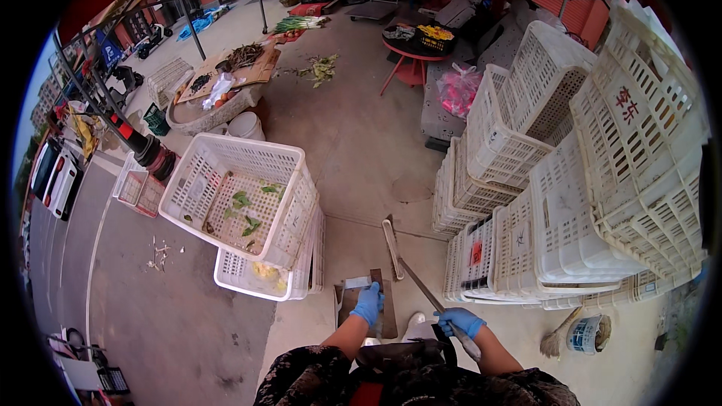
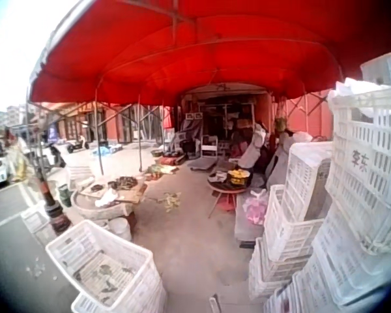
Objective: The person gathers vegetable scraps by hand into a plastic bag, dumps them into a bin, and then uses a broom and a metal dustpan to sweep remaining debris from the concrete floor.
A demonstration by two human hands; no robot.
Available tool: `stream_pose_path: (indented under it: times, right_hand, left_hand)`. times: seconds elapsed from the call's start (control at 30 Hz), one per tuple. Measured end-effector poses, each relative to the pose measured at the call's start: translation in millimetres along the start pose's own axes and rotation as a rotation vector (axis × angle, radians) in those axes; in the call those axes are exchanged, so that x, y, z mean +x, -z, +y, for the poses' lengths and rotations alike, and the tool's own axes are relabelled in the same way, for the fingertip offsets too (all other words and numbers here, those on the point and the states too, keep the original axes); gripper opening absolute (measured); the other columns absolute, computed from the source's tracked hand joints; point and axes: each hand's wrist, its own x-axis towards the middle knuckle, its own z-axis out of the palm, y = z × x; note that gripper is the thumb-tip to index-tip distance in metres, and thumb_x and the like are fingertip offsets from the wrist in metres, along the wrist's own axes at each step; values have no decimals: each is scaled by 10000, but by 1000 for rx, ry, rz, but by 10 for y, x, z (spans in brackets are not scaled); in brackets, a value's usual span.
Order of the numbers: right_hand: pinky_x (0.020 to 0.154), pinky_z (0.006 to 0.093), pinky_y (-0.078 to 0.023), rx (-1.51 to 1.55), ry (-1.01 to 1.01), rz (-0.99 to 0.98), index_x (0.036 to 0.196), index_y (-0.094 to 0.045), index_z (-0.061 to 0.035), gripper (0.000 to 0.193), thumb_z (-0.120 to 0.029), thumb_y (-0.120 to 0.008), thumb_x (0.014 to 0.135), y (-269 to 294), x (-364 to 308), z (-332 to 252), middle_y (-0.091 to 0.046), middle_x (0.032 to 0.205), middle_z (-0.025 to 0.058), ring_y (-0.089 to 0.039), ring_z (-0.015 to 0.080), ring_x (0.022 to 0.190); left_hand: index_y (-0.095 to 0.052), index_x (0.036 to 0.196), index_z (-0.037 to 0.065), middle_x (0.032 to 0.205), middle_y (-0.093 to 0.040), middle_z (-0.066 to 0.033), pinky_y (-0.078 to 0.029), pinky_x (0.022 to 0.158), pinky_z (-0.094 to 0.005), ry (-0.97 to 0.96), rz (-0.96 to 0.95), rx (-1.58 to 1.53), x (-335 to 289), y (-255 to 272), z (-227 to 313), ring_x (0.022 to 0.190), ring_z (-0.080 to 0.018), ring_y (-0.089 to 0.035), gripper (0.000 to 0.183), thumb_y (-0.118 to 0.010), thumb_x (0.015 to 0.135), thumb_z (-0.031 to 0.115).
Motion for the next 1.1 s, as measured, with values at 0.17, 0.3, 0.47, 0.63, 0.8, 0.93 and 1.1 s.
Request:
stream_pose_path:
  times: [0.17, 0.3, 0.47, 0.63, 0.8, 0.93, 1.1]
  right_hand:
    - [447, 269, -412, -195, 201, 82, 1099, -507, -22, 322, -108, -554, 792, 28, 151, -820, -553, 697, 55, -516, 133, 520]
    - [419, 292, -405, -229, 256, 44, 826, -530, -24, 141, -158, -552, 789, 155, 539, -1789, -531, 617, 61, -487, 152, 458]
    - [423, 286, -389, -310, 246, 45, 665, -512, -65, 179, -195, -541, 784, 300, 1188, -3282, -499, 565, 34, -465, 150, 453]
    - [410, 253, -349, -264, 128, -34, 598, -443, -143, 236, -213, -529, 806, -277, 1591, -4391, -433, 513, -16, -409, 120, 425]
    - [381, 250, -323, -214, 236, -4, 609, -446, -145, 239, -233, -516, 820, -624, 2132, -5352, -422, 502, -23, -393, 118, 398]
    - [385, 252, -325, -215, 206, -15, 622, -445, -147, 235, -241, -517, 826, -732, 2565, -6141, -413, 499, -25, -385, 119, 401]
    - [386, 258, -316, -334, 182, -58, 635, -433, -140, 240, -246, -503, 838, -1233, 2914, -7118, -398, 493, -23, -378, 111, 413]
  left_hand:
    - [-464, 784, 138, 494, -402, 6, -258, 322, -264, -148, 32, -68, 212, -410, 676, 350, -107, -340, 156, -505, 863, 267]
    - [-468, 761, 152, 482, -393, 15, -252, 319, -265, -230, 61, -46, 549, -736, 1315, 345, -109, -334, 161, -511, 861, 272]
    - [-490, 714, 125, 488, -412, 5, -256, 333, -260, -301, 125, -32, 1126, -1252, 2410, 357, -116, -347, 184, -517, 861, 231]
    - [-500, 768, 123, 508, -441, 16, -280, 331, -241, -381, 150, -253, 1476, -1318, 3379, 360, -98, -364, 178, -506, 871, 268]
    - [-486, 748, 143, 499, -425, 21, -265, 327, -246, -405, 36, -388, 1958, -1450, 4336, 358, -99, -346, 169, -473, 887, 238]
    - [-468, 744, 165, 496, -418, 25, -257, 326, -238, -294, 5, -473, 2514, -1528, 5039, 358, -98, -336, 169, -463, 889, 251]
    - [-422, 722, 189, 484, -356, 44, -207, 329, -232, 62, -99, -735, 3285, -1329, 5909, 363, -100, -271, 201, -411, 906, 268]
